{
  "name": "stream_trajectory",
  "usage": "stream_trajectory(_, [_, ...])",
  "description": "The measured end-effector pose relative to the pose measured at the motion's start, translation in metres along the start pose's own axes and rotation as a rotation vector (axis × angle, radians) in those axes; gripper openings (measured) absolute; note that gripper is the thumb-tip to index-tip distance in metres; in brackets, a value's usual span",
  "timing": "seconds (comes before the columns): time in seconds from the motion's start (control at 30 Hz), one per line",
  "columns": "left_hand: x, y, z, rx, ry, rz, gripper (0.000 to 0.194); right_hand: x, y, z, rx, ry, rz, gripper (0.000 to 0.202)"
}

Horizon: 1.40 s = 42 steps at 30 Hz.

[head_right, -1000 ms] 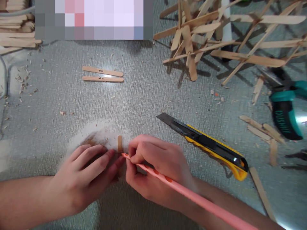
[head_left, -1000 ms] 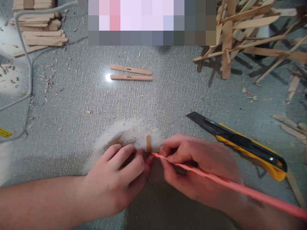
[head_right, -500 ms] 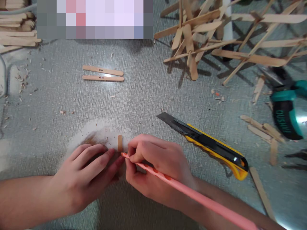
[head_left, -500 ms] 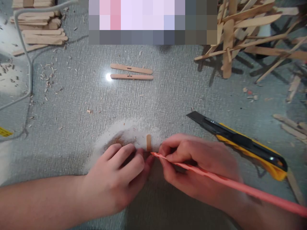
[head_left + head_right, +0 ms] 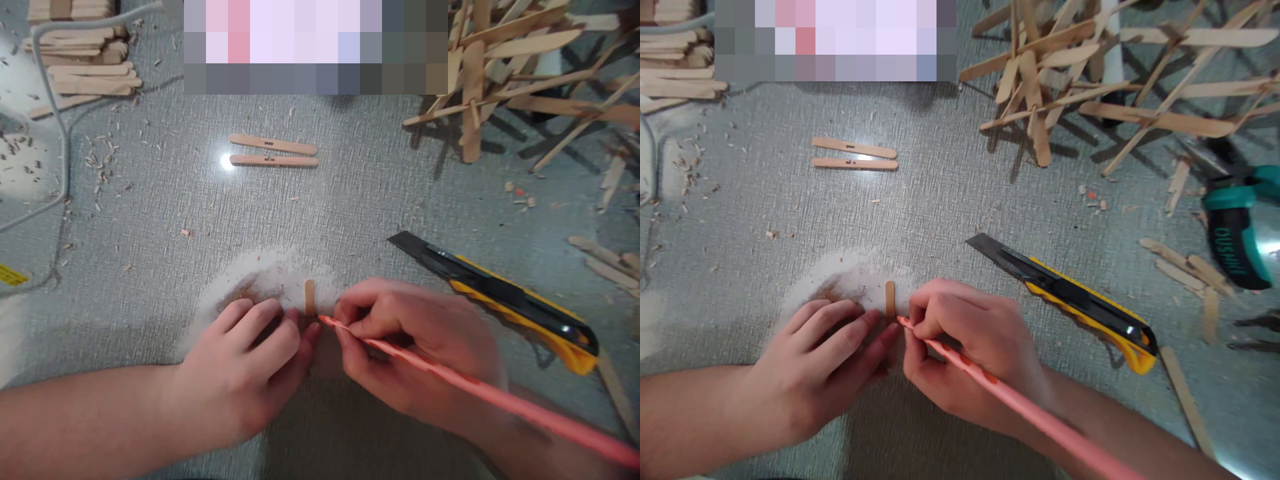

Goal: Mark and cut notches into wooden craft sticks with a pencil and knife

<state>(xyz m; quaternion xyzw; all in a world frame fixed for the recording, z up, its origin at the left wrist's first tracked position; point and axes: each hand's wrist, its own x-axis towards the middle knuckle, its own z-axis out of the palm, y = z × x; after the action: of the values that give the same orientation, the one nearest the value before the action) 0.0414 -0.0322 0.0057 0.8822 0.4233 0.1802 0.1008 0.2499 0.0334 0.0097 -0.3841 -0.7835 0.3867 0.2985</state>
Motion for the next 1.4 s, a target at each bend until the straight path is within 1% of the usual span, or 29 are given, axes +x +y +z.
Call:
stream_trajectory(0.17, [0.0001, -0.0002, -0.0008, 0.0, 0.013, 0.0, 0.016, -0.0011, 0.0001, -0.0006, 0.025, -0.005, 0.019, 0.022])
stream_trajectory(0.27, [-0.0004, 0.0, -0.0016, -0.006, -0.007, 0.004, 0.02, -0.0014, -0.0001, -0.0004, 0.037, -0.014, 0.015, 0.023])
stream_trajectory(0.37, [-0.0005, 0.0003, -0.0018, -0.013, -0.018, 0.002, 0.019, -0.0007, 0.0, -0.0005, 0.029, -0.023, 0.014, 0.024])
stream_trajectory(0.73, [0.003, -0.0011, -0.0029, -0.007, 0.044, 0.021, 0.017, 0.0, -0.0005, -0.0037, 0.026, -0.026, 0.006, 0.022])
stream_trajectory(0.87, [0.0025, -0.0007, -0.0059, -0.028, 0.038, 0.001, 0.018, -0.0006, 0.0, -0.0038, 0.046, -0.014, 0.003, 0.022])
stream_trajectory(1.0, [0.0, -0.0005, -0.0075, -0.022, 0.02, 0.02, 0.022, -0.0011, 0.0005, -0.0045, 0.035, -0.037, -0.006, 0.022])
stream_trajectory(1.2, [0.0017, -0.0007, -0.0083, -0.035, 0.014, 0.023, 0.021, -0.0002, 0.0018, -0.0045, 0.024, -0.069, -0.032, 0.022])
stream_trajectory(1.4, [-0.0014, -0.002, -0.0067, -0.018, -0.01, 0.04, 0.024, -0.0006, 0.0026, -0.0034, 0.011, -0.068, -0.033, 0.022])
